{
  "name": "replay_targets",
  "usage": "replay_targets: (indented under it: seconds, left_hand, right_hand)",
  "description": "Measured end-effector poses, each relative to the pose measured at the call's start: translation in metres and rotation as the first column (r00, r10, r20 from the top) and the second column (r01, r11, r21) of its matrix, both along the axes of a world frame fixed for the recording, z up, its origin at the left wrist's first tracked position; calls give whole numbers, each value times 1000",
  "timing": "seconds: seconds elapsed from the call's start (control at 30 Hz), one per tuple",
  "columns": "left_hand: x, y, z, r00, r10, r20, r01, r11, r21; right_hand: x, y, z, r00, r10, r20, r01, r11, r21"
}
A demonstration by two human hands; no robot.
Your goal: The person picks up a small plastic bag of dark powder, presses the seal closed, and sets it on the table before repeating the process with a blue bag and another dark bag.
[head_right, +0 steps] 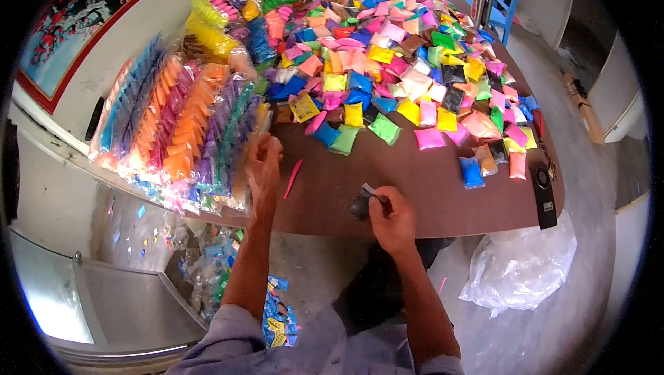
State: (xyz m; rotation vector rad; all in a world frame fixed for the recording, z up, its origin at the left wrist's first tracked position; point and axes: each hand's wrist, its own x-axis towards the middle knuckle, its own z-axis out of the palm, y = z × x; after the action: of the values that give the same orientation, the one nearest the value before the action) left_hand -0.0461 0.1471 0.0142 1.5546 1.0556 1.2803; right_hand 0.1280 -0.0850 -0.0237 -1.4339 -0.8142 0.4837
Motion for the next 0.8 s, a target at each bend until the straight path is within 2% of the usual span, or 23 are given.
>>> replay_targets:
  seconds: [0.07, 0.2, 0.37, 0.4, 0.47, 0.57, 0.67, 0.8]
  left_hand:
    - [-9, 16, 6, 993, 113, 17, -114, 993, 17]
    - [-19, 33, -3, 991, 116, 62, -117, 993, 18]
    - [-13, 32, -7, 979, 185, -81, -171, 973, 157]
    - [-11, 26, 0, 979, 189, -80, -174, 972, 158]
    - [-8, 11, 20, 988, 108, -112, -107, 994, 14]
    - [-1, 13, 11, 975, 127, -180, -123, 992, 30]
    - [6, 7, 15, 964, 139, -228, -124, 989, 81]
    - [6, 24, 13, 963, 179, -204, -164, 983, 88]
  right_hand:
    - [0, 0, -1, 999, -18, 33, 18, 1000, -5]
    - [0, -2, -3, 1000, 24, -9, -24, 1000, -5]
    - [0, -1, 5, 997, -10, 72, 11, 1000, -16]
    - [0, 0, 5, 997, -6, 73, 7, 1000, -14]
    - [0, 0, 4, 990, -23, 136, 23, 1000, 6]
    - [-1, -1, 9, 997, -7, 76, 6, 1000, 9]
    - [0, -1, 11, 994, -13, 111, 14, 1000, -11]
    - [3, 1, 7, 993, -2, 119, 3, 1000, -11]
